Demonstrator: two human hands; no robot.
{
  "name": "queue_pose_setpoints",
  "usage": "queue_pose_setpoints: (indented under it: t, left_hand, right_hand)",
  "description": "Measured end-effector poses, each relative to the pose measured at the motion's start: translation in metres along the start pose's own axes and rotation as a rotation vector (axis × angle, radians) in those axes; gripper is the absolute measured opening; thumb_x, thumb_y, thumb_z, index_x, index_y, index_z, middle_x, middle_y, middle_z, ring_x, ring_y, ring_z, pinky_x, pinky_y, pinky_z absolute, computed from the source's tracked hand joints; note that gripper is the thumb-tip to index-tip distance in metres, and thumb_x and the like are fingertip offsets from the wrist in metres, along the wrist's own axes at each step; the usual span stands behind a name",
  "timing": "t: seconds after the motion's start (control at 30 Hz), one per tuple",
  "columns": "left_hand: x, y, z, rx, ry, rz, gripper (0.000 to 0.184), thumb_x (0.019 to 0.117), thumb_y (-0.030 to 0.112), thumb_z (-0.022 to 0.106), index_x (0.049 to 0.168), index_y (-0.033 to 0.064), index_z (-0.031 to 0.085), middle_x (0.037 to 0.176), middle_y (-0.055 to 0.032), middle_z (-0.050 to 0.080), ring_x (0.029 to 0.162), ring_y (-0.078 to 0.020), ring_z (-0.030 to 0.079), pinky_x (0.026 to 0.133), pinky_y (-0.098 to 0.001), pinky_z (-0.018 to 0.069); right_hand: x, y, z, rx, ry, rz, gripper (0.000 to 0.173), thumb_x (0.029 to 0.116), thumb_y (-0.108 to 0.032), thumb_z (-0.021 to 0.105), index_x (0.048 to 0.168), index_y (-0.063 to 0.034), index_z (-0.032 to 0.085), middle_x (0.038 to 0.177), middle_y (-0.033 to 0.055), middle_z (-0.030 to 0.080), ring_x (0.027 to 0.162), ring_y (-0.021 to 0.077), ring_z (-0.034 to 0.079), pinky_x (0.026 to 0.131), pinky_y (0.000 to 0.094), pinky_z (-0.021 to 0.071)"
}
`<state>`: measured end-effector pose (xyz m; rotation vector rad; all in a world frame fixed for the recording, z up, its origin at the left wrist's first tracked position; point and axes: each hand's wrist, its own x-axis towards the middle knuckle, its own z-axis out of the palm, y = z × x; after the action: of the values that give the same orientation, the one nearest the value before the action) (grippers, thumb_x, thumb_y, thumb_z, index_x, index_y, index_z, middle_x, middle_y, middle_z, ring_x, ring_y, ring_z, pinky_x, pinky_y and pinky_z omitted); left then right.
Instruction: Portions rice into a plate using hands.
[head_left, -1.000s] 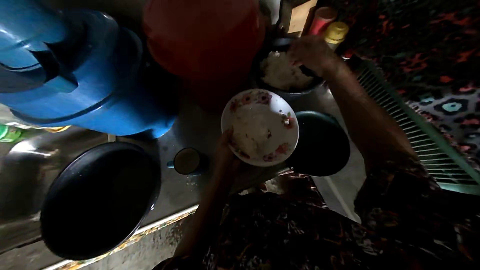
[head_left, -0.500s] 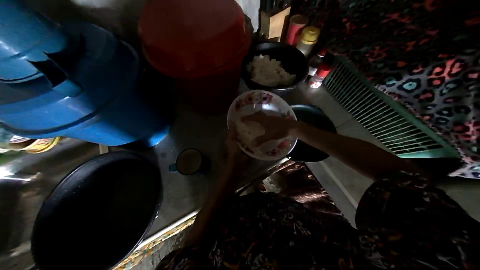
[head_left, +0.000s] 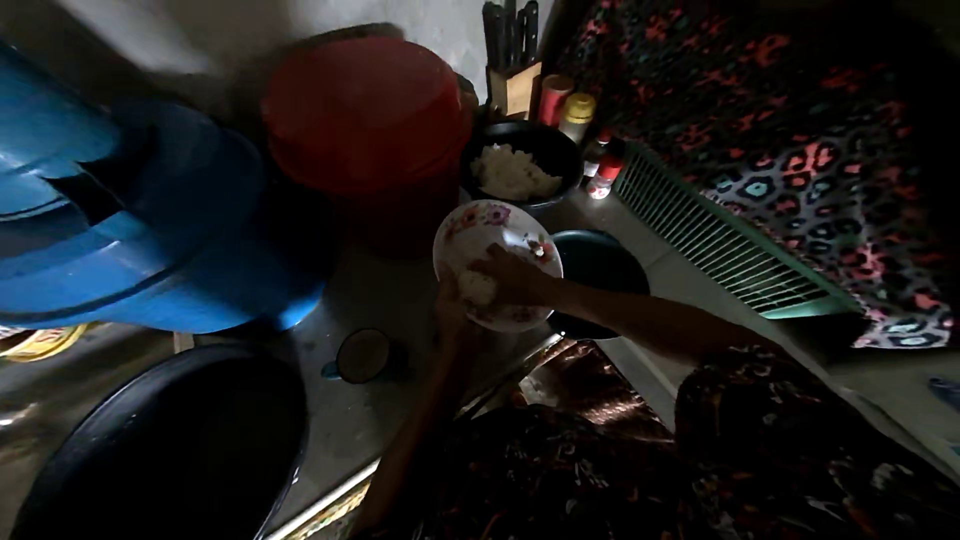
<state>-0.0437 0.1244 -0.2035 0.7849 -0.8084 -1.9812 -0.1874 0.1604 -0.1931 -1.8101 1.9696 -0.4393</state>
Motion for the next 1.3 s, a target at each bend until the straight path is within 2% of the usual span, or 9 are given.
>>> queue_pose_setpoints:
  t: [0.13,0.23,0.4,0.53,0.67,0.8,1.0,1.13,1.3]
  left_hand:
    - [0.005,0.001,0.001,0.014,0.073,-0.037,0.048,0.1100,0.046,0.037,0.129,0.0076,0.058,0.106,-0.0088,0.070,0.096,-0.0175,0.070,0.082,-0.0389,0.0606]
    - [0.007,0.004,0.003,-0.029,0.035,-0.035,0.046,0.1110,0.044,0.033,0.129,0.0100,0.058,0.105,-0.0075,0.071,0.095,-0.0173,0.071,0.080,-0.0396,0.0614]
    - [0.007,0.004,0.014,0.010,0.077,-0.061,0.045,0.1108,0.043,0.034,0.127,0.0100,0.060,0.101,-0.0073,0.072,0.090,-0.0159,0.071,0.075,-0.0357,0.0618]
    - [0.022,0.001,0.022,0.001,-0.001,-0.032,0.047,0.1111,0.045,0.031,0.130,0.0124,0.059,0.104,-0.0055,0.072,0.092,-0.0146,0.072,0.077,-0.0348,0.0620]
    - [0.026,0.003,0.029,-0.051,0.058,0.000,0.044,0.1117,0.041,0.031,0.123,0.0105,0.061,0.096,-0.0058,0.072,0.087,-0.0143,0.072,0.074,-0.0333,0.0622]
    - [0.016,0.006,0.023,-0.068,0.116,0.039,0.041,0.1136,0.031,0.026,0.122,0.0066,0.058,0.090,-0.0032,0.071,0.082,-0.0084,0.071,0.071,-0.0282,0.0617]
    - [-0.009,0.013,0.008,-0.115,0.124,0.063,0.047,0.1134,0.035,0.021,0.120,0.0085,0.060,0.094,-0.0034,0.075,0.087,-0.0122,0.074,0.074,-0.0333,0.0648]
    - [-0.021,0.016,0.006,-0.113,0.211,0.087,0.046,0.1137,0.034,0.021,0.116,0.0104,0.061,0.091,-0.0015,0.075,0.083,-0.0100,0.074,0.071,-0.0304,0.0646]
    - [-0.029,0.019,0.006,-0.133,0.227,0.102,0.048,0.1137,0.034,0.019,0.115,0.0104,0.061,0.091,-0.0017,0.075,0.083,-0.0102,0.075,0.072,-0.0303,0.0650]
  right_hand:
    - [0.012,0.014,-0.026,-0.099,-0.027,0.044,0.066,0.0792,-0.013,0.086,0.140,-0.0142,0.061,0.141,0.0294,0.052,0.123,0.0490,0.056,0.093,0.0660,0.0486]
    - [0.013,0.027,-0.060,0.123,0.052,0.044,0.060,0.0839,-0.012,0.083,0.140,-0.0066,0.060,0.141,0.0256,0.056,0.128,0.0418,0.056,0.104,0.0609,0.0463]
    - [0.006,0.039,-0.085,0.644,-0.044,0.108,0.062,0.0838,0.004,0.075,0.141,-0.0054,0.054,0.130,0.0182,0.061,0.109,0.0254,0.063,0.092,0.0450,0.0553]
    - [0.011,0.046,-0.116,0.838,-0.076,0.154,0.059,0.0911,0.001,0.066,0.146,-0.0119,0.048,0.119,0.0084,0.065,0.093,0.0135,0.066,0.077,0.0308,0.0583]
    - [0.029,0.068,-0.170,0.825,0.013,-0.073,0.047,0.0885,-0.001,0.062,0.134,-0.0064,0.053,0.112,0.0026,0.066,0.091,0.0091,0.067,0.079,0.0277,0.0599]
    - [0.057,0.095,-0.223,0.532,0.102,0.063,0.061,0.0888,-0.002,0.069,0.145,-0.0103,0.049,0.126,0.0081,0.064,0.101,0.0140,0.066,0.085,0.0317,0.0576]
    - [0.146,0.194,-0.211,-0.077,-0.028,0.143,0.049,0.0826,0.006,0.076,0.130,-0.0020,0.066,0.129,0.0273,0.064,0.121,0.0453,0.059,0.104,0.0667,0.0424]
    - [0.187,0.240,-0.180,-0.322,-0.041,0.143,0.047,0.0804,0.004,0.077,0.126,-0.0019,0.069,0.124,0.0282,0.066,0.120,0.0486,0.059,0.101,0.0691,0.0429]
    - [0.202,0.249,-0.158,-0.234,0.183,0.253,0.046,0.0937,-0.001,0.067,0.139,-0.0004,0.056,0.129,0.0348,0.060,0.120,0.0557,0.058,0.097,0.0722,0.0463]
